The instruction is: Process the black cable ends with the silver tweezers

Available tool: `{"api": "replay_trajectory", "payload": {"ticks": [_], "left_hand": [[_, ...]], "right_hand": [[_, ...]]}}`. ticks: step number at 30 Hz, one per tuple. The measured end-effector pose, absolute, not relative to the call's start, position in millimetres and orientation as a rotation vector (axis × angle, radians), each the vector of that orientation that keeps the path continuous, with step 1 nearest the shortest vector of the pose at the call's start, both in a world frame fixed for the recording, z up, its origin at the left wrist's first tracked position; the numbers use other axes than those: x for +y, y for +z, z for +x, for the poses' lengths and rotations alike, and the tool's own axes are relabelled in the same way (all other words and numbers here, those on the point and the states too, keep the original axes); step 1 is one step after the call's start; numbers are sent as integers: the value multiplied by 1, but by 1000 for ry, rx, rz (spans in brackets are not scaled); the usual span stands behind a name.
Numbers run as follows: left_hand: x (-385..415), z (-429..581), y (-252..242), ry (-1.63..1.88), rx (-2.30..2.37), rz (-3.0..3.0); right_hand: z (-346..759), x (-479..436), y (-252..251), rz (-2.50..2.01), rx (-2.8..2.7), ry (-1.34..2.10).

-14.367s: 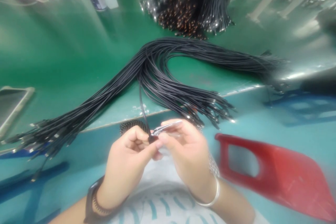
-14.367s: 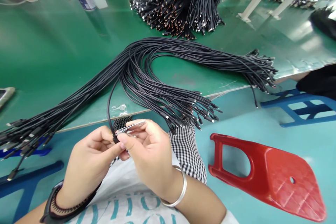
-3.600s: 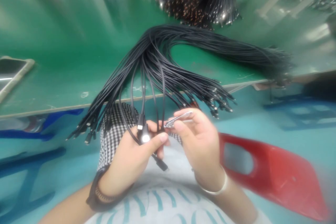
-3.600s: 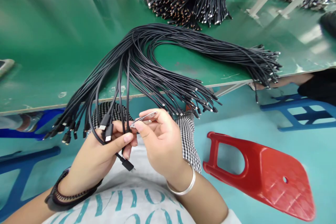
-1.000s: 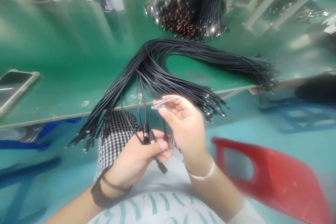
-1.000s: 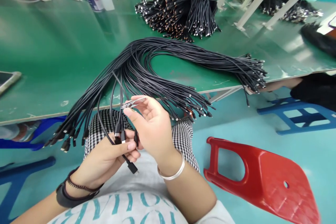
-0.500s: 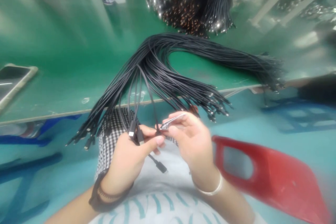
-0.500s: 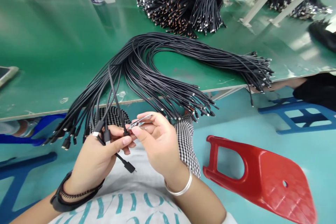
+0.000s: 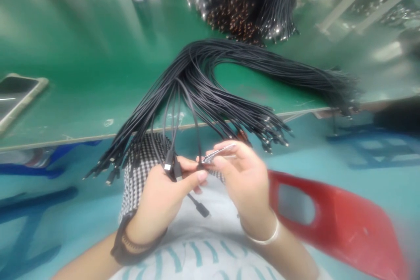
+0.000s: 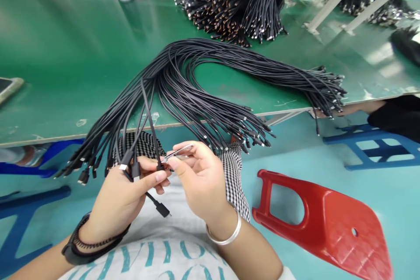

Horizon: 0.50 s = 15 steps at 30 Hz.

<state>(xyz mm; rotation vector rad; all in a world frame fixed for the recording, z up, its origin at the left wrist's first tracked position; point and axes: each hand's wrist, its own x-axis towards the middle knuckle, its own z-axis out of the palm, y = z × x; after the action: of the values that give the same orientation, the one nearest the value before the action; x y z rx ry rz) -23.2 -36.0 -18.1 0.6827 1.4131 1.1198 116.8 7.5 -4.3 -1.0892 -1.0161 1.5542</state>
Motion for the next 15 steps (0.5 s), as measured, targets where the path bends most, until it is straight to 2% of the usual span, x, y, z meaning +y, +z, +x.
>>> {"api": "replay_trajectory", "payload": {"ticks": [8, 15], "left_hand": [[-33, -20, -12, 1092, 1472, 790], [-33, -19, -15, 1057, 1299, 576]], "right_hand": [[115, 9, -11, -1006, -845, 1625], [120, 11, -10, -954, -862, 1674]]}}
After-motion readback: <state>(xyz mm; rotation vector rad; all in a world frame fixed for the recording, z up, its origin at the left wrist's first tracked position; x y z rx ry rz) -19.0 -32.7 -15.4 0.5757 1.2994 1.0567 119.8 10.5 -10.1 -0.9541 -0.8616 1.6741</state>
